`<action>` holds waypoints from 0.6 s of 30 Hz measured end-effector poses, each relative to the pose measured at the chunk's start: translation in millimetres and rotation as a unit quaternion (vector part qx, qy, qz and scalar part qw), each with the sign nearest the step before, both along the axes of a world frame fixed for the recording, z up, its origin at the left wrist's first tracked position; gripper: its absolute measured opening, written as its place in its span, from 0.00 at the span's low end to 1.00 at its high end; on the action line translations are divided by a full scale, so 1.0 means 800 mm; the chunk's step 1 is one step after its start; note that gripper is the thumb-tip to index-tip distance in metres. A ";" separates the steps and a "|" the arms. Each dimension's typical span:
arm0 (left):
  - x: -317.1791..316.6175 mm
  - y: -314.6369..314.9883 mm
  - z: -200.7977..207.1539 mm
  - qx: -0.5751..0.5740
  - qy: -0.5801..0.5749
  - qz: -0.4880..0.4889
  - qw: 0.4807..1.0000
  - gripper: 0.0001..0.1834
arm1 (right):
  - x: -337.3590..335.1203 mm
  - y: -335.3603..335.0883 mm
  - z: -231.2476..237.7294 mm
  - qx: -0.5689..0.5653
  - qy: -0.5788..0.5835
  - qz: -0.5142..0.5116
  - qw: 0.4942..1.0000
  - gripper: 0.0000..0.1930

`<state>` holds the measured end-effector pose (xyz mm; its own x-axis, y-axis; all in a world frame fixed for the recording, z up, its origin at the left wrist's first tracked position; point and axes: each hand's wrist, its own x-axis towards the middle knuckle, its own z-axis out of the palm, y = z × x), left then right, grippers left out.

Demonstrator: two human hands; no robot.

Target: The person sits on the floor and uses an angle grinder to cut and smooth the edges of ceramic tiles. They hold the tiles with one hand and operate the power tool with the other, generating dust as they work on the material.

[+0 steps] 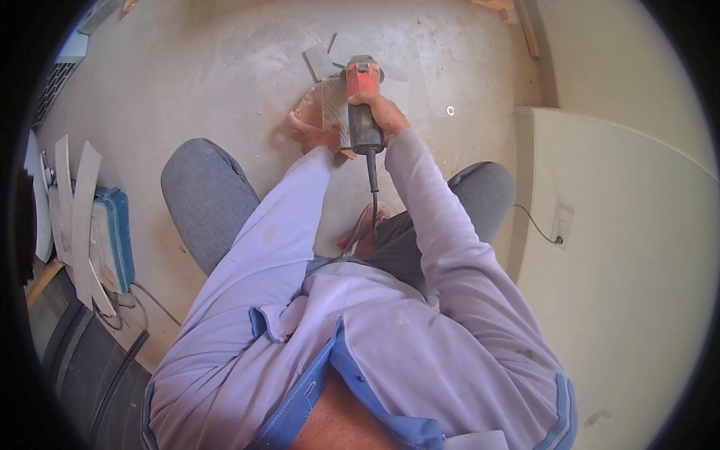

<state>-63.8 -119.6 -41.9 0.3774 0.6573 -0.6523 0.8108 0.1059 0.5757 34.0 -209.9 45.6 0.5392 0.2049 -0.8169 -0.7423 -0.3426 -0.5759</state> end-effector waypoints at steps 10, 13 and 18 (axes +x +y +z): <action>0.000 0.003 0.003 -0.019 0.004 -0.003 1.000 0.60 | -0.003 -0.005 0.000 0.029 0.042 0.011 0.999 0.22; -0.001 0.002 0.000 -0.019 -0.001 -0.002 1.000 0.60 | -0.001 -0.003 0.000 0.011 0.026 0.008 1.000 0.22; 0.001 0.007 0.001 -0.053 -0.007 0.008 0.999 0.64 | -0.005 -0.004 0.006 0.017 0.032 0.001 0.999 0.22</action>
<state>-63.3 -113.7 -41.4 0.3766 0.5907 -0.7136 0.8001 0.1809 0.5720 29.8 -213.1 50.0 0.4851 0.2343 -0.8425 -0.7776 -0.3252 -0.5381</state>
